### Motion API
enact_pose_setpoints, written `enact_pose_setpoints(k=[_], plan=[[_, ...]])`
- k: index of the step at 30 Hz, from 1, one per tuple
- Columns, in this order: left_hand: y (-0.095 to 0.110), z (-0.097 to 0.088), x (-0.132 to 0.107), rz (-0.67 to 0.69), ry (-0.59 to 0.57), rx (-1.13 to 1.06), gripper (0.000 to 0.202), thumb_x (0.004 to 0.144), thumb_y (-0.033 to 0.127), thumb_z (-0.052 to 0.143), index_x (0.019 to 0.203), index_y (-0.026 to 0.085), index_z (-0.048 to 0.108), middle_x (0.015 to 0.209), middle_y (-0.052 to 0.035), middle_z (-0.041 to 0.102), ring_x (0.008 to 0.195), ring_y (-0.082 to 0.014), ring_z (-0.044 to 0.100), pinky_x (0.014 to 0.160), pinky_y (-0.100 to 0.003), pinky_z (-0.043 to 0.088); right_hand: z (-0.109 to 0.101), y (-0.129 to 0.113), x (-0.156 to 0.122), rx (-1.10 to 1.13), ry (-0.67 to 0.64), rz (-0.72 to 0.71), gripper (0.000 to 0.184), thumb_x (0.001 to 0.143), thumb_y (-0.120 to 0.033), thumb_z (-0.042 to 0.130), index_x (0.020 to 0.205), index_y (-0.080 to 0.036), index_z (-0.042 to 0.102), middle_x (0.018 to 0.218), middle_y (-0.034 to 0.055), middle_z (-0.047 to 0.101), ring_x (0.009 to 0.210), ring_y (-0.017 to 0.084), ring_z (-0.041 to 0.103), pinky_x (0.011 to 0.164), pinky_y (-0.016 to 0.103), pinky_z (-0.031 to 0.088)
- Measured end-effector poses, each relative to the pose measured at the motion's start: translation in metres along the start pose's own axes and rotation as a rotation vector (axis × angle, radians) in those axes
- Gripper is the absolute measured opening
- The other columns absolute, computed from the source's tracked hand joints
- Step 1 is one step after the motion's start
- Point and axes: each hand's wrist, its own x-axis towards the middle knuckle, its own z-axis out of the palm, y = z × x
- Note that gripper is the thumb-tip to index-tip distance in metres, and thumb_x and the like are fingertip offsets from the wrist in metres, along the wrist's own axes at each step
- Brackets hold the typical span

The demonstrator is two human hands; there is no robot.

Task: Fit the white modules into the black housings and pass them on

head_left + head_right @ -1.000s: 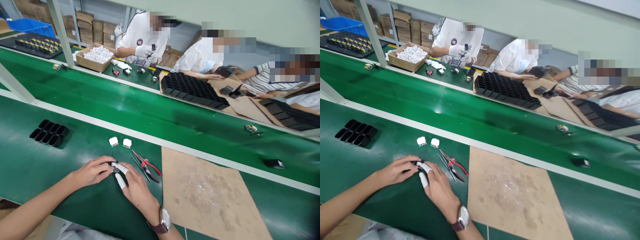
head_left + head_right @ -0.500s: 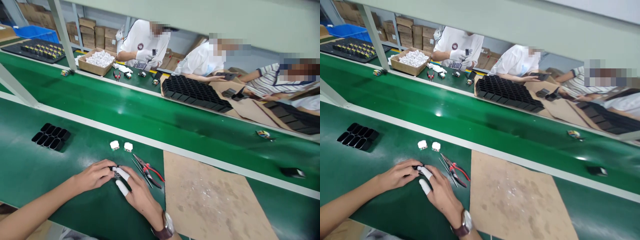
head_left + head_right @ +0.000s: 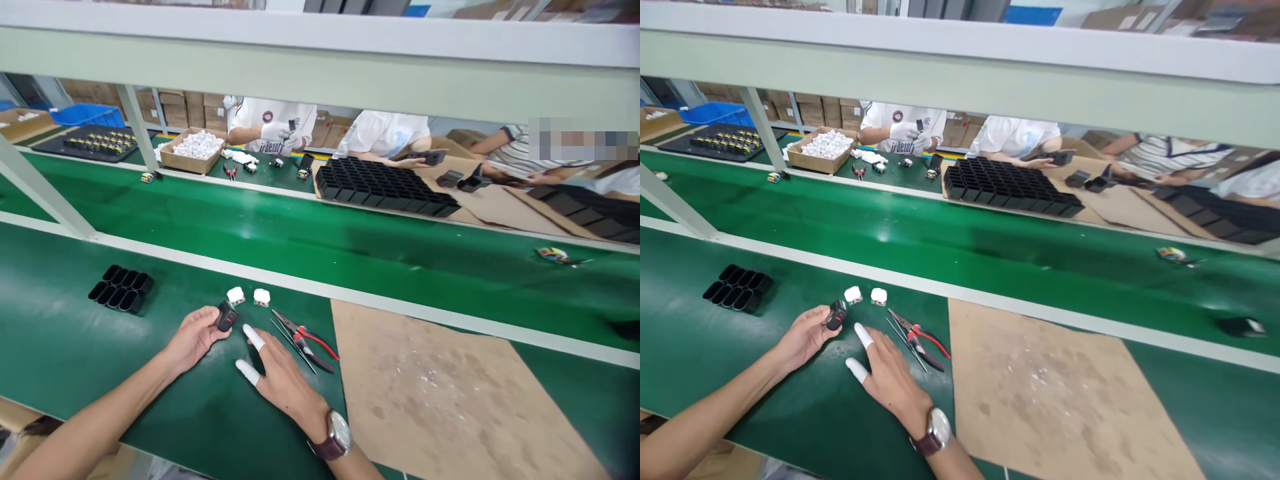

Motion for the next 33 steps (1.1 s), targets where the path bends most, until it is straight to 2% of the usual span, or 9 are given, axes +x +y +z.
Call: enact_pose_setpoints(k=[3,6,8,14,19,22,27,33], plan=[[0.002,-0.002,0.001,0.014,0.026,-0.058,0.028,0.076,0.028,0.095,0.086,0.009,0.077,0.088,-0.0083,0.078,0.076,-0.0154,0.075,0.075,-0.025,0.067,0.004,0.001,0.003,-0.060,0.019,-0.061,0.055,0.105,-0.031,0.058,0.157,-0.023,0.041,0.138,0.0126,0.064,0.125,0.030,0.062,0.107,0.053,0.055],[0.002,-0.003,0.001,0.022,0.025,-0.063,0.027,0.077,0.027,0.094,0.086,0.009,0.077,0.086,-0.0079,0.078,0.074,-0.0148,0.074,0.071,-0.025,0.066,0.008,0.000,0.004,-0.092,0.021,-0.099,0.037,0.104,-0.025,0.060,0.140,-0.021,0.058,0.135,0.0119,0.066,0.119,0.029,0.062,0.102,0.050,0.057],[0.003,-0.003,0.000,0.036,0.010,-0.046,0.025,0.078,0.027,0.093,0.084,0.010,0.077,0.083,-0.0069,0.077,0.074,-0.0146,0.074,0.071,-0.025,0.066,0.010,-0.001,0.004,-0.116,0.019,-0.102,0.028,0.103,-0.022,0.060,0.131,-0.019,0.063,0.135,0.0125,0.065,0.118,0.029,0.062,0.100,0.051,0.057],[0.009,-0.002,0.003,0.151,-0.012,0.084,0.024,0.080,0.026,0.092,0.086,0.011,0.075,0.083,-0.0081,0.078,0.075,-0.0180,0.075,0.072,-0.030,0.067,0.020,-0.001,0.001,-0.189,0.054,-0.111,0.028,0.102,-0.018,0.058,0.130,-0.016,0.062,0.136,0.0153,0.065,0.117,0.031,0.059,0.096,0.052,0.058],[0.005,-0.003,0.011,0.078,0.000,-0.004,0.025,0.079,0.025,0.093,0.088,0.011,0.074,0.088,-0.0081,0.079,0.076,-0.0167,0.077,0.072,-0.025,0.066,0.021,-0.002,-0.002,-0.228,0.072,-0.124,0.029,0.101,-0.017,0.060,0.129,-0.016,0.063,0.136,0.0143,0.065,0.117,0.031,0.059,0.096,0.051,0.058],[0.002,-0.003,0.013,0.080,0.015,0.008,0.028,0.077,0.027,0.094,0.088,0.012,0.073,0.091,-0.0083,0.079,0.077,-0.0167,0.077,0.074,-0.024,0.066,0.020,-0.002,-0.005,-0.230,0.062,-0.129,0.029,0.101,-0.016,0.059,0.130,-0.018,0.064,0.140,0.0132,0.063,0.121,0.031,0.058,0.098,0.052,0.058],[0.002,-0.004,0.012,0.097,0.021,0.059,0.032,0.078,0.033,0.093,0.092,0.013,0.073,0.092,-0.0083,0.078,0.078,-0.0162,0.077,0.074,-0.022,0.066,0.021,0.000,-0.009,-0.237,0.042,-0.135,0.030,0.100,-0.014,0.058,0.129,-0.016,0.065,0.143,0.0143,0.062,0.122,0.032,0.058,0.098,0.054,0.058],[0.005,0.000,0.009,0.160,0.019,0.261,0.038,0.077,0.042,0.093,0.090,0.014,0.071,0.089,-0.0063,0.076,0.078,-0.0183,0.076,0.075,-0.030,0.066,0.020,-0.001,-0.009,-0.218,0.059,-0.130,0.030,0.100,-0.014,0.057,0.128,-0.018,0.066,0.142,0.0139,0.063,0.122,0.031,0.058,0.098,0.052,0.058]])
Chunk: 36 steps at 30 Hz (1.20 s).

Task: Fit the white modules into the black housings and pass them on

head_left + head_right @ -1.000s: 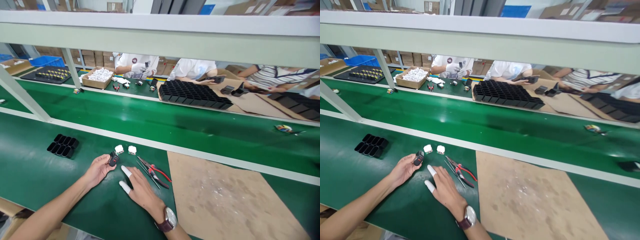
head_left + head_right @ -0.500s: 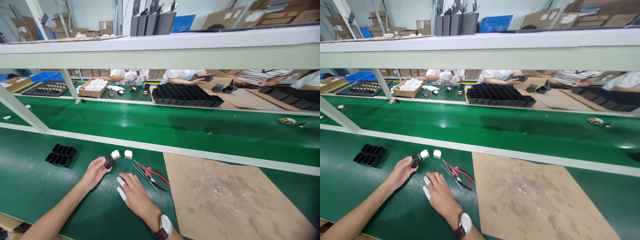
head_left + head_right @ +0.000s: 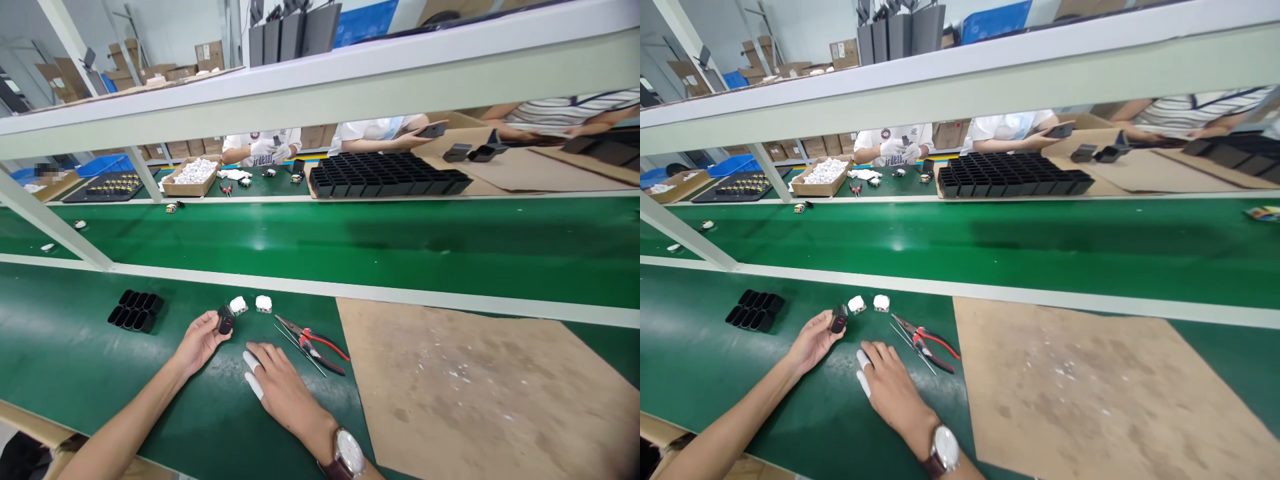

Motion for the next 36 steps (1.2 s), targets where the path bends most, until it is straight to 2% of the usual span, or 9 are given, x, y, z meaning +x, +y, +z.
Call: enact_pose_setpoints(k=[3,7,12,16,20,25,28,32,36], plan=[[0.012,0.003,0.015,0.088,0.013,0.176,0.039,0.074,0.043,0.093,0.088,0.015,0.070,0.084,-0.0055,0.076,0.072,-0.0179,0.074,0.073,-0.033,0.064,-0.002,-0.001,0.000,-0.011,-0.011,0.008,0.028,0.100,-0.014,0.059,0.126,-0.017,0.067,0.142,0.0135,0.063,0.122,0.031,0.058,0.100,0.051,0.057],[0.043,0.006,0.068,0.272,0.112,0.457,0.034,0.069,0.036,0.094,0.085,0.016,0.072,0.082,-0.0042,0.076,0.069,-0.0175,0.071,0.072,-0.031,0.059,-0.004,-0.002,0.000,-0.017,-0.013,0.005,0.026,0.100,-0.015,0.060,0.124,-0.016,0.068,0.141,0.0138,0.063,0.122,0.032,0.058,0.100,0.051,0.057],[0.084,0.004,0.146,0.454,0.290,0.771,0.014,0.072,0.024,0.084,0.079,0.019,0.072,0.085,-0.0042,0.075,0.088,-0.0251,0.072,0.090,-0.036,0.054,-0.008,-0.002,-0.001,0.009,-0.010,0.010,0.028,0.099,-0.015,0.063,0.126,-0.017,0.066,0.140,0.0131,0.063,0.122,0.030,0.059,0.101,0.050,0.056],[0.092,0.006,0.169,0.529,0.343,0.936,0.008,0.076,0.020,0.078,0.077,0.019,0.070,0.093,-0.0089,0.074,0.101,-0.0303,0.070,0.097,-0.042,0.052,-0.007,0.000,-0.004,0.011,-0.013,0.005,0.028,0.098,-0.015,0.064,0.126,-0.016,0.065,0.141,0.0126,0.062,0.123,0.029,0.058,0.102,0.048,0.055],[0.070,0.014,0.143,0.605,0.281,1.046,0.021,0.083,0.030,0.077,0.101,0.019,0.074,0.123,-0.0154,0.068,0.120,-0.0337,0.061,0.096,-0.044,0.053,-0.004,0.002,-0.006,0.017,-0.034,0.012,0.029,0.098,-0.016,0.063,0.127,-0.014,0.065,0.143,0.0120,0.062,0.124,0.030,0.057,0.104,0.050,0.055],[0.031,0.015,0.082,0.574,-0.070,1.186,0.052,0.073,0.043,0.091,0.118,0.024,0.075,0.113,-0.0099,0.072,0.106,-0.0316,0.066,0.091,-0.040,0.055,-0.001,0.003,-0.005,0.015,-0.027,0.019,0.028,0.100,-0.019,0.061,0.128,-0.018,0.066,0.143,0.0115,0.062,0.123,0.031,0.059,0.102,0.051,0.058],[0.018,0.011,0.058,0.574,-0.180,1.282,0.055,0.079,0.039,0.087,0.129,0.025,0.071,0.109,-0.0091,0.071,0.104,-0.0308,0.066,0.094,-0.042,0.054,-0.001,0.004,-0.006,0.009,0.009,-0.001,0.028,0.101,-0.017,0.057,0.128,-0.018,0.065,0.141,0.0113,0.064,0.121,0.031,0.061,0.101,0.050,0.059],[0.016,0.010,0.035,0.534,-0.406,1.265,0.063,0.087,0.022,0.076,0.147,0.027,0.057,0.114,-0.0083,0.071,0.102,-0.0258,0.069,0.094,-0.038,0.057,-0.005,0.010,-0.008,0.051,0.200,-0.016,0.031,0.103,-0.012,0.050,0.131,-0.017,0.062,0.132,0.0133,0.068,0.114,0.028,0.067,0.099,0.049,0.060],[0.034,0.009,0.011,0.509,-0.651,1.309,0.077,0.088,0.018,0.076,0.157,0.030,0.046,0.141,-0.0101,0.066,0.129,-0.0288,0.063,0.109,-0.041,0.053,-0.012,0.019,-0.007,0.111,0.333,-0.003,0.036,0.103,-0.012,0.050,0.138,-0.019,0.057,0.126,0.0133,0.069,0.108,0.027,0.069,0.091,0.045,0.062]])
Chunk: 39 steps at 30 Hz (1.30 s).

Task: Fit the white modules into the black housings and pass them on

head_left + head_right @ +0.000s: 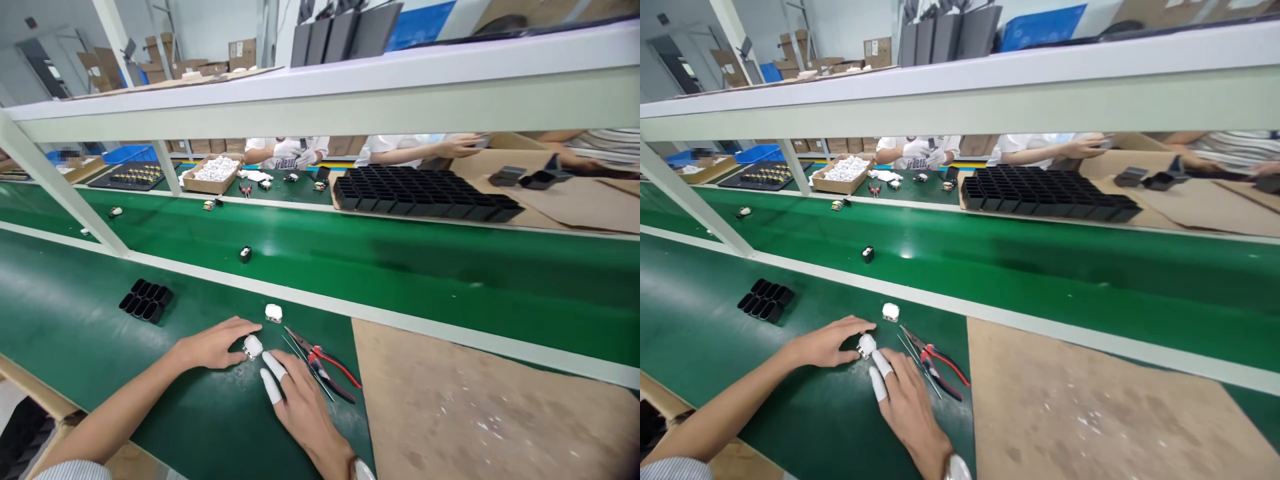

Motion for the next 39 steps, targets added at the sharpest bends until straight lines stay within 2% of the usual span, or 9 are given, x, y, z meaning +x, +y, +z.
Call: enact_pose_setpoints(k=[4,8,12,15,19,25,29,34,39], plan=[[-0.006,-0.047,-0.034,-0.140,0.200,0.270,0.050,0.099,0.036,0.067,0.147,0.027,0.058,0.147,-0.0113,0.063,0.135,-0.0315,0.058,0.115,-0.050,0.047,-0.003,0.001,0.003,0.024,0.019,0.025,0.038,0.104,-0.018,0.055,0.142,-0.020,0.055,0.124,0.0127,0.069,0.109,0.026,0.069,0.091,0.044,0.062],[-0.042,-0.092,-0.078,-0.424,0.503,0.744,0.038,0.101,0.048,0.059,0.108,0.015,0.077,0.130,-0.0215,0.067,0.128,-0.0433,0.056,0.105,-0.062,0.048,-0.001,-0.005,0.005,-0.004,-0.101,0.071,0.047,0.105,-0.021,0.054,0.152,-0.022,0.048,0.140,0.0139,0.064,0.124,0.029,0.065,0.102,0.048,0.060],[-0.070,-0.100,-0.107,-0.570,0.485,0.907,0.046,0.099,0.054,0.058,0.089,0.015,0.079,0.129,-0.0243,0.065,0.130,-0.0478,0.051,0.093,-0.061,0.051,0.006,-0.007,0.016,-0.010,-0.246,0.059,0.063,0.104,-0.015,0.049,0.163,-0.022,0.032,0.163,0.0124,0.045,0.147,0.030,0.047,0.115,0.052,0.052],[-0.077,-0.094,-0.106,-0.560,0.489,0.876,0.041,0.098,0.046,0.058,0.078,0.016,0.076,0.129,-0.0233,0.066,0.132,-0.0477,0.050,0.094,-0.062,0.050,0.012,-0.006,0.024,0.020,-0.305,0.048,0.067,0.102,-0.011,0.047,0.165,-0.019,0.026,0.160,0.0132,0.048,0.149,0.029,0.044,0.116,0.051,0.051],[-0.061,-0.080,-0.086,-0.390,0.544,0.638,0.034,0.096,0.035,0.058,0.069,0.018,0.068,0.129,-0.0186,0.070,0.131,-0.0411,0.057,0.101,-0.058,0.051,0.012,-0.008,0.021,0.027,-0.289,0.052,0.062,0.102,-0.012,0.049,0.162,-0.020,0.033,0.137,0.0142,0.064,0.129,0.030,0.058,0.107,0.052,0.056],[-0.014,-0.015,-0.041,-0.089,0.348,0.109,0.021,0.098,0.025,0.060,0.077,0.020,0.059,0.121,-0.0088,0.073,0.106,-0.0202,0.073,0.092,-0.032,0.059,0.008,-0.009,0.007,0.017,-0.226,0.142,0.059,0.100,-0.019,0.060,0.156,-0.021,0.041,0.121,0.0119,0.064,0.112,0.028,0.062,0.098,0.049,0.060],[-0.012,0.019,-0.019,0.010,0.367,0.197,0.018,0.100,0.024,0.060,0.082,0.020,0.059,0.119,-0.0106,0.072,0.104,-0.0227,0.073,0.092,-0.037,0.059,0.009,-0.008,0.004,0.017,-0.229,0.122,0.053,0.102,-0.018,0.056,0.154,-0.021,0.044,0.124,0.0122,0.065,0.113,0.027,0.063,0.099,0.048,0.060],[-0.012,0.026,-0.025,0.119,0.537,0.312,0.030,0.092,0.041,0.079,0.106,0.019,0.064,0.134,-0.0168,0.066,0.132,-0.0340,0.059,0.107,-0.051,0.052,0.010,-0.017,-0.011,-0.196,-0.219,0.077,0.068,0.106,-0.019,0.052,0.167,-0.016,0.022,0.155,0.0196,0.052,0.136,0.034,0.055,0.108,0.051,0.055],[0.004,0.036,-0.036,0.152,0.416,0.438,0.045,0.092,0.052,0.077,0.120,0.018,0.067,0.150,-0.0210,0.056,0.146,-0.0425,0.042,0.112,-0.062,0.043,0.013,-0.025,-0.027,-0.303,-0.296,0.087,0.075,0.109,-0.028,0.048,0.169,-0.013,0.005,0.160,0.0211,0.046,0.140,0.038,0.054,0.101,0.053,0.058]])
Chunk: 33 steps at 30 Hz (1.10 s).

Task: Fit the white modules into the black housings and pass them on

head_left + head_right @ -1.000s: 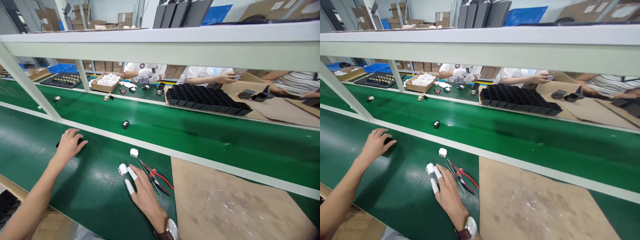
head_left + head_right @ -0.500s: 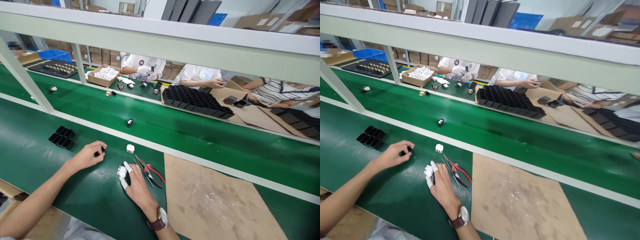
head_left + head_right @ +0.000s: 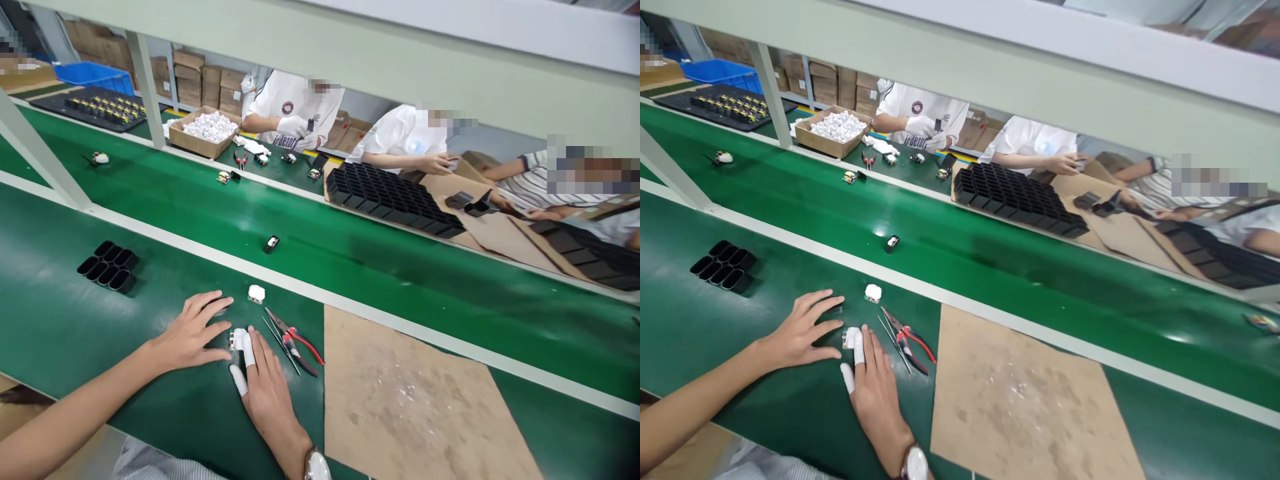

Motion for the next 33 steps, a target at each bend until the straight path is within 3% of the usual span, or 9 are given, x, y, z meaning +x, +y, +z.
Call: enact_pose_setpoints(k=[5,16,22,27,33], plan=[[0.010,0.012,0.002,-0.025,-0.123,0.009,0.030,0.097,0.045,0.072,0.109,0.017,0.072,0.159,-0.0187,0.049,0.151,-0.0445,0.035,0.115,-0.066,0.036,-0.003,0.003,0.001,0.047,-0.015,-0.010,0.075,0.109,-0.029,0.048,0.169,-0.013,0.005,0.159,0.0207,0.048,0.145,0.036,0.049,0.106,0.053,0.056],[0.011,0.020,0.000,-0.060,-0.111,-0.050,0.022,0.097,0.039,0.069,0.104,0.019,0.073,0.155,-0.0155,0.055,0.151,-0.0431,0.035,0.116,-0.066,0.033,-0.010,0.001,0.003,0.163,-0.080,0.023,0.079,0.107,-0.034,0.053,0.170,-0.017,0.007,0.158,0.0210,0.049,0.146,0.038,0.048,0.109,0.056,0.055],[0.012,0.022,-0.001,-0.082,-0.100,-0.083,0.017,0.094,0.035,0.071,0.103,0.020,0.073,0.155,-0.0139,0.055,0.150,-0.0436,0.036,0.118,-0.066,0.031,-0.005,-0.003,0.003,0.092,-0.092,0.016,0.074,0.107,-0.038,0.052,0.169,-0.018,0.017,0.155,0.0229,0.051,0.141,0.042,0.051,0.105,0.058,0.057],[0.011,0.022,-0.002,-0.069,-0.094,-0.072,0.018,0.096,0.037,0.070,0.100,0.020,0.074,0.156,-0.0138,0.054,0.151,-0.0438,0.035,0.116,-0.067,0.032,-0.011,0.005,0.009,0.077,-0.113,-0.029,0.063,0.106,-0.032,0.056,0.164,-0.019,0.034,0.149,0.0226,0.055,0.136,0.041,0.056,0.100,0.057,0.059],[0.006,0.020,-0.003,-0.074,-0.105,-0.106,0.022,0.096,0.041,0.073,0.105,0.021,0.076,0.159,-0.0121,0.052,0.153,-0.0440,0.030,0.116,-0.066,0.031,-0.021,0.036,0.037,0.435,-0.157,0.027,0.072,0.103,-0.031,0.063,0.165,-0.028,0.027,0.147,0.0155,0.056,0.134,0.030,0.058,0.109,0.051,0.056]])
